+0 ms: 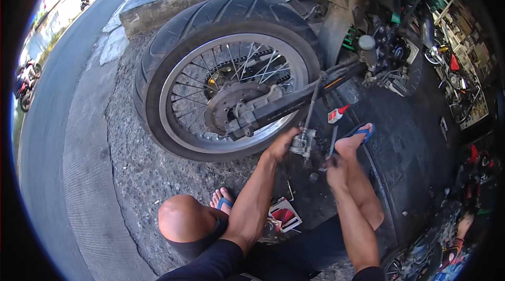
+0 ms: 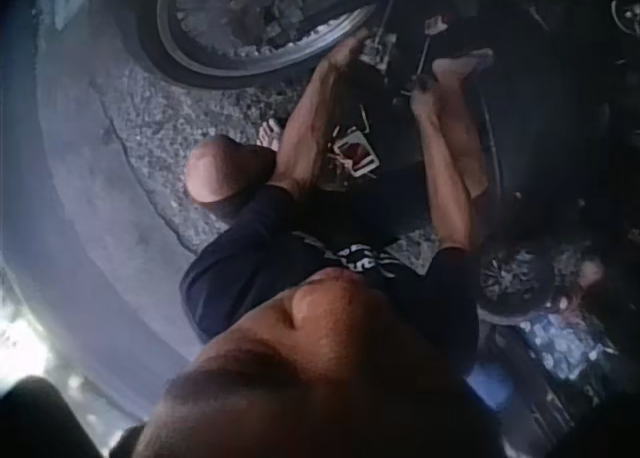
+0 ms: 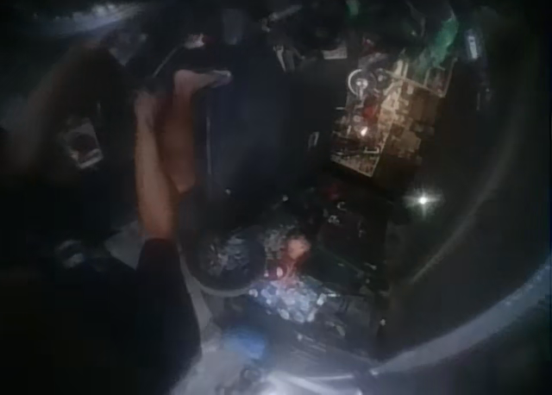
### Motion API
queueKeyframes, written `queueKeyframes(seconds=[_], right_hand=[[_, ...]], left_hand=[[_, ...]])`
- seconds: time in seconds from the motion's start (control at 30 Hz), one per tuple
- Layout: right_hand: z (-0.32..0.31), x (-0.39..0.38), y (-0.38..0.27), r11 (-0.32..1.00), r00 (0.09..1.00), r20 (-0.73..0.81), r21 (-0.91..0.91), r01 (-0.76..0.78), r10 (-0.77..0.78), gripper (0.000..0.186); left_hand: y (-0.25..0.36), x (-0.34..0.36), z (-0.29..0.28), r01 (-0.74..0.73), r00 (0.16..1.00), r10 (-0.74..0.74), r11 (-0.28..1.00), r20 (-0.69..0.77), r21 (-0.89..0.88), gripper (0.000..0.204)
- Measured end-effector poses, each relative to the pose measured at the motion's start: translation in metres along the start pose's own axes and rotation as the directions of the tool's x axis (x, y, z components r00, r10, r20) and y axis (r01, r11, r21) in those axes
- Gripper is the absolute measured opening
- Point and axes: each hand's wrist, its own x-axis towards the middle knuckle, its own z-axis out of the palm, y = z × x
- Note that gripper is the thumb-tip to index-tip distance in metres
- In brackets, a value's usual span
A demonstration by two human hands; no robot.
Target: The person removes the rear brake caliper from a motorcycle, replaces the old brake pads with new ones, and then reattaches the caliper to the motorcycle frame using tools.
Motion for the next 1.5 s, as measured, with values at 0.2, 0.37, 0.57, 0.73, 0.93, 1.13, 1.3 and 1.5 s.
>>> queueKeyframes(seconds=[0.2,0.37,0.57,0.73,0.93,1.13,1.3,1.5], right_hand=[[0.041,-0.035,0.067,0.848,0.987,0.101,-0.527,-0.056,0.128,0.021],[0.009,-0.024,-0.046,0.849,0.874,0.034,0.258,0.460,-0.484,0.074],[0.004,0.008,-0.168,0.450,0.474,0.390,-0.156,0.879,-0.789,0.095],[0.026,0.045,-0.210,0.523,0.452,0.402,0.082,0.848,-0.796,0.087],[0.053,0.076,-0.250,0.767,0.692,0.336,0.352,0.537,-0.639,0.062],[0.072,0.080,-0.251,0.721,0.687,0.256,0.400,0.566,-0.680,0.056],[0.099,0.072,-0.246,0.760,0.747,0.143,0.176,0.626,-0.649,0.072],[0.113,0.069,-0.241,0.637,0.650,0.128,-0.134,0.759,-0.749,0.073]], left_hand=[[0.017,-0.026,0.021,0.104,0.988,-0.101,0.994,-0.113,0.022,0.046],[0.039,-0.064,0.038,0.038,0.976,0.010,0.976,-0.217,0.215,0.048],[0.110,-0.103,0.082,0.162,0.914,0.172,0.677,-0.369,0.718,0.064],[0.197,-0.115,0.118,0.395,0.891,0.032,0.436,-0.453,0.809,0.073],[0.269,-0.098,0.108,0.264,0.935,0.135,0.355,-0.329,0.897,0.077],[0.239,-0.129,0.036,-0.127,0.709,0.701,0.016,0.080,0.992,0.034],[0.200,-0.141,0.002,-0.237,0.471,0.854,-0.119,0.221,0.964,0.025],[0.187,-0.138,-0.013,-0.329,0.381,0.905,-0.061,0.191,0.942,0.028]])
